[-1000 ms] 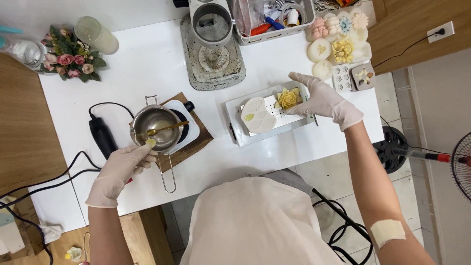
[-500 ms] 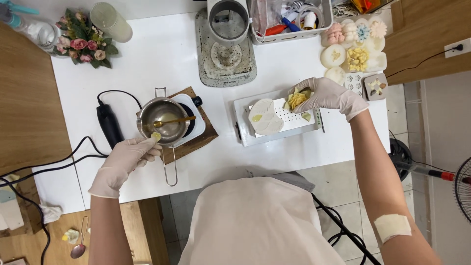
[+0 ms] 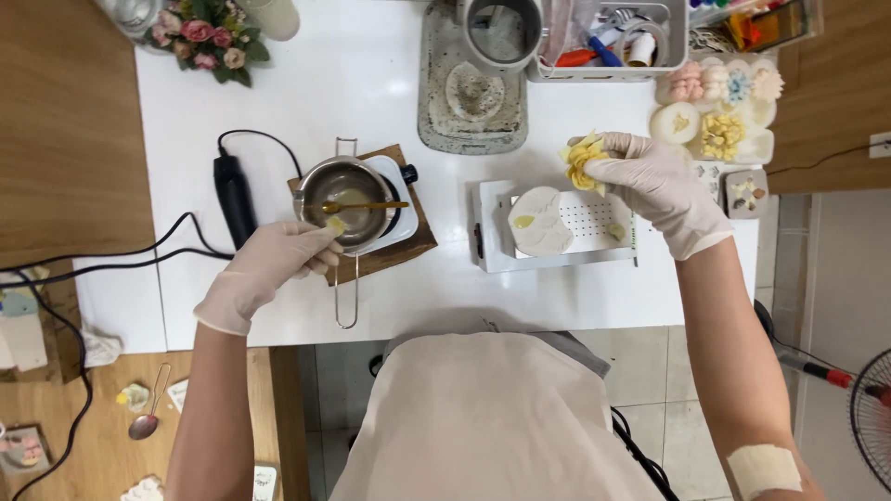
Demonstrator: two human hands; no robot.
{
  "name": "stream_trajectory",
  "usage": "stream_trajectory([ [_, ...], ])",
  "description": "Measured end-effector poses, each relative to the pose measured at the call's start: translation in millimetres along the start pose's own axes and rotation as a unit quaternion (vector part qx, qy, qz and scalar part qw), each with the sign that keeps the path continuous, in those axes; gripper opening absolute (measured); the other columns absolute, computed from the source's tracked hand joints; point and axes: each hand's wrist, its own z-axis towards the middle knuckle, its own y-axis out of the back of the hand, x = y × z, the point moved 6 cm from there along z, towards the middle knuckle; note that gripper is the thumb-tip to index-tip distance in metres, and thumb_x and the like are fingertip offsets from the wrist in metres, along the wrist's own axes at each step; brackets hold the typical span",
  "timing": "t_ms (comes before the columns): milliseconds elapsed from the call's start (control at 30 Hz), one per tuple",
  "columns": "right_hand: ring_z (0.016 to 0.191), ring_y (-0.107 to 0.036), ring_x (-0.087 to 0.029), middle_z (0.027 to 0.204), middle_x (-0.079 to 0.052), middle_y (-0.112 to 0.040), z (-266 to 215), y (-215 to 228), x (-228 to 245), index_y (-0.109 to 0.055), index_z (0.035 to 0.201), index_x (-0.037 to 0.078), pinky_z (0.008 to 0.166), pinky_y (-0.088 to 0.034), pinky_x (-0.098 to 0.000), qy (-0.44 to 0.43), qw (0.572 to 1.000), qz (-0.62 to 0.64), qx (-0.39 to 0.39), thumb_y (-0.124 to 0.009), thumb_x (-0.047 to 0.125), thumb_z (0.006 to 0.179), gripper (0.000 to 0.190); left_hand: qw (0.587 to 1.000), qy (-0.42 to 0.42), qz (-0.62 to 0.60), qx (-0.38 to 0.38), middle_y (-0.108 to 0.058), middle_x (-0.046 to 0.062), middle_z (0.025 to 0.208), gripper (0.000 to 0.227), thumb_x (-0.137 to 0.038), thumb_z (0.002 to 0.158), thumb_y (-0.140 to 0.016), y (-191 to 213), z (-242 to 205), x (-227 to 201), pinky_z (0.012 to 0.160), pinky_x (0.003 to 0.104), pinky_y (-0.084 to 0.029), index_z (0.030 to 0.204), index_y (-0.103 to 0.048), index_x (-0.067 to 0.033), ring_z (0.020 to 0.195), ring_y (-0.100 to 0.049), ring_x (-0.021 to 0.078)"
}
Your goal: Assembling and dipping a yellow wax flower into molten wax to secure the petals.
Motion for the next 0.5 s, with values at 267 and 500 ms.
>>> stream_trajectory([
  [267, 0.091, -0.069, -0.017, 0.111, -0.013, -0.072, 16.3, -171.7, -45.5, -0.065, 0.131, -0.009, 0.076, -0.057, -0.0256, -0.086, 0.960, 0.118, 0.239, -0.071, 0.013, 0.101, 0.038, 0.999, -0.026, -0.001, 0.037, -0.074, 0.006, 0.080, 0.034, -0.034, 0.097, -0.066, 3.8, -20.4, -23.8, 0.070, 0.027, -0.055, 0.090, -0.076, -0.0021, 0.071, -0.063, 0.0129],
  [500, 0.101, -0.072, -0.018, 0.114, -0.011, -0.072, 47.8, -234.6, -88.0, -0.061, 0.130, -0.005, 0.087, -0.063, -0.0300, -0.149, 0.962, 0.104, 0.203, -0.070, 0.015, 0.094, 0.042, 0.993, -0.039, 0.104, 0.049, -0.076, 0.003, 0.082, 0.035, -0.034, 0.098, -0.062, 8.0, -32.5, -38.3, 0.072, 0.025, -0.056, 0.087, -0.075, -0.0030, 0.074, -0.069, 0.0101],
])
